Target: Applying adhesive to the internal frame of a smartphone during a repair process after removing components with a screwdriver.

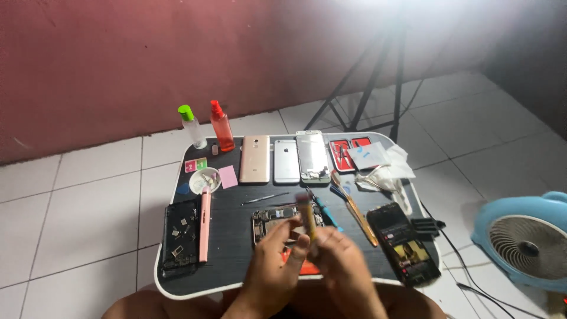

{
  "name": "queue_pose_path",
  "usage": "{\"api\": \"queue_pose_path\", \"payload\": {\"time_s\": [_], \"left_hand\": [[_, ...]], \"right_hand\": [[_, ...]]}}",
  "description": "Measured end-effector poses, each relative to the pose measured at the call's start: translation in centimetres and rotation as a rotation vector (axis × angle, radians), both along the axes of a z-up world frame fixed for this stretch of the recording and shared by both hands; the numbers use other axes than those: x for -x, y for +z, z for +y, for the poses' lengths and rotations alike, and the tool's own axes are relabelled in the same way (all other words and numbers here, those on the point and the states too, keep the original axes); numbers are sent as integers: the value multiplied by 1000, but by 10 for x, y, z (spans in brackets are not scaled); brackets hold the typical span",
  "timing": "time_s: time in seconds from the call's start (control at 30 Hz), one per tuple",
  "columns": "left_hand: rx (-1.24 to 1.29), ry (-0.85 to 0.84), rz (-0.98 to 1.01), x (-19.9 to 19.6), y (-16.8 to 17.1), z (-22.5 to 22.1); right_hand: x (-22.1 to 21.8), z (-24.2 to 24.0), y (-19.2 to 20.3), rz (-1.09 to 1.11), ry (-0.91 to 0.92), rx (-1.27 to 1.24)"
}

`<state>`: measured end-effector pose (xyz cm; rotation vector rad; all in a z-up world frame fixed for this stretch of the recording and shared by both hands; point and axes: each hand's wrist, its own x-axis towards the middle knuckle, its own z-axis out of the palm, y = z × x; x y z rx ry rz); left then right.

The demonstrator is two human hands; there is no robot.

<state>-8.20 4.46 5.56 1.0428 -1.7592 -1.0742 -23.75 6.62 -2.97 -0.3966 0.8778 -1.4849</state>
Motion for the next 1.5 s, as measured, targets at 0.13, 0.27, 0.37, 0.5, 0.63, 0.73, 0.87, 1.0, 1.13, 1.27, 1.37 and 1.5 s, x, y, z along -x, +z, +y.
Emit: {"api": "queue_pose_path", "payload": {"time_s": [0.13, 0.27, 0.37, 0.5, 0.63, 0.73, 0.87, 1.0, 1.13, 1.27, 1.37, 1.5], "left_hand": [[96, 82, -85, 3, -16, -13], [186, -49, -483, -7, -11, -25], [71, -240, -405, -15, 14, -29], [-180, -482, -418, -18, -5, -39], [-351, -373, -690, -5, -1, -26], [-408, -141, -567, -4, -3, -19], [389, -30, -419, -4, -16, -12], [630, -102, -234, 3, -5, -15], [352, -95, -171, -1, -33, -12], [-282, -55, -134, -1, -34, -8], [-519, -29, -96, -1, -33, -9], [114, 13, -390, -2, -36, -2]], "right_hand": [[3, 0, 23, 460, 158, 37], [38, -23, 29, 974, 125, 433], [52, -32, 23, 1056, 184, 366], [52, -30, 22, 923, 378, 411], [29, -19, 13, 764, 324, 437], [33, -19, 1, 632, 245, 346], [31, -15, 7, 563, 88, 199], [22, -9, -7, 250, 82, 235], [15, -2, 7, 218, 29, 338], [28, 2, 12, 498, 19, 457], [31, 1, 19, 667, 74, 462], [12, -5, -1, 348, -32, 109]]}}
